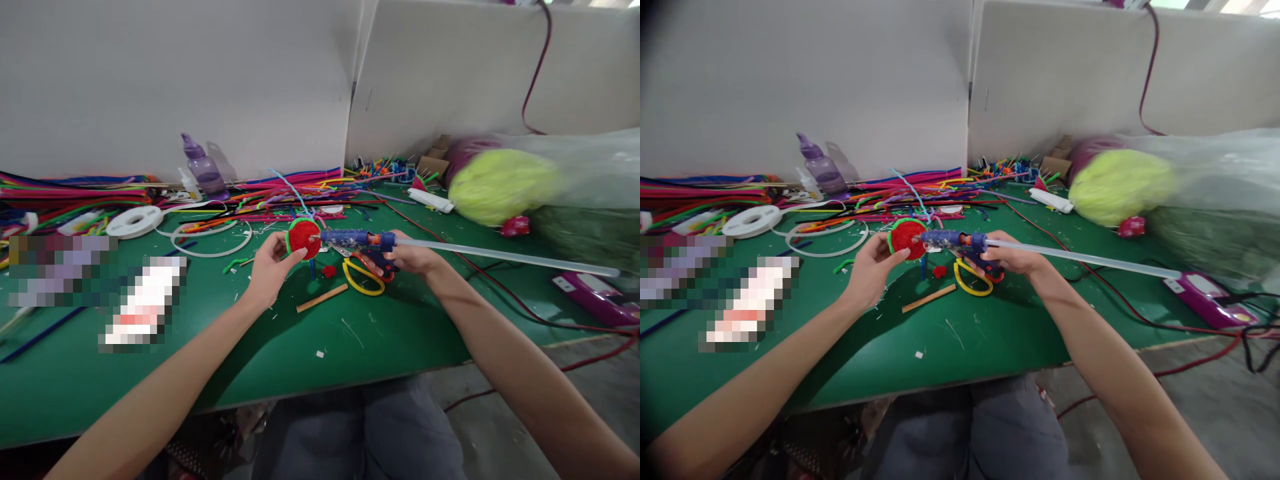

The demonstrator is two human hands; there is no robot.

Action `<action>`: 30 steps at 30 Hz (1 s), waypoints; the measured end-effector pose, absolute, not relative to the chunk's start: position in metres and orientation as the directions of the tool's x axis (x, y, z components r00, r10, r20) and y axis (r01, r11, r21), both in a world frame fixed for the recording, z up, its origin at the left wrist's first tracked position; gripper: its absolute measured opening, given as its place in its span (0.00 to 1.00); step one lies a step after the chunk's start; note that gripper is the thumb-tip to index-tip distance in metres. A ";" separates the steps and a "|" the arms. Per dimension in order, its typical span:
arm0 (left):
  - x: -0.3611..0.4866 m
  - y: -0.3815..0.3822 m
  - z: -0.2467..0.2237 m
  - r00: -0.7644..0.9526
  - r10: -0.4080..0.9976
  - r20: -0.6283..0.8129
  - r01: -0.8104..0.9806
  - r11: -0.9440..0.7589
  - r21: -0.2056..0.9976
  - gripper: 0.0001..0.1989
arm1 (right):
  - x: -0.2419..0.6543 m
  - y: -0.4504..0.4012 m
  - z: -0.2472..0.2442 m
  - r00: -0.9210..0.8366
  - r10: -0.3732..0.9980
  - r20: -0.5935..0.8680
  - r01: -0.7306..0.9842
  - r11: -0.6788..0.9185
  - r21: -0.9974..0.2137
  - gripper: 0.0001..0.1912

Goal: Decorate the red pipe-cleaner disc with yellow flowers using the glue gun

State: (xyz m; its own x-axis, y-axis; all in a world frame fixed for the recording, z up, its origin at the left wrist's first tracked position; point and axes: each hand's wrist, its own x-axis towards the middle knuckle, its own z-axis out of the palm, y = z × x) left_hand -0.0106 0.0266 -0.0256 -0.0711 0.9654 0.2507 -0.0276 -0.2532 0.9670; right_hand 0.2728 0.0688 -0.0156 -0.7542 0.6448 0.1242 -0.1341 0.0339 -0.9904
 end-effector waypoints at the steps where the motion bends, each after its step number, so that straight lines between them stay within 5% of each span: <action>1: -0.010 0.026 -0.026 -0.071 0.965 0.253 -0.025 -0.255 0.967 0.15 | 0.273 0.069 -0.016 -0.754 0.645 0.124 -0.134 0.034 -0.990 0.25; 11: -0.012 0.027 -0.028 -0.092 0.959 0.266 -0.040 -0.271 0.962 0.14 | 0.269 0.065 -0.010 -0.772 0.618 0.148 -0.165 0.030 -0.986 0.19; 30: -0.012 0.028 -0.027 -0.091 0.958 0.272 -0.061 -0.278 0.959 0.16 | 0.275 0.070 -0.016 -0.751 0.651 0.109 -0.127 0.020 -0.992 0.23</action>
State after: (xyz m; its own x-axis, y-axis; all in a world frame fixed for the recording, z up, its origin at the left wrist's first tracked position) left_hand -0.0120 0.0281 -0.0272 -0.0913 0.9580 0.2719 -0.0613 -0.2780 0.9586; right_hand 0.2754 0.0699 -0.0160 -0.7509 0.6513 0.1093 -0.1269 0.0202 -0.9917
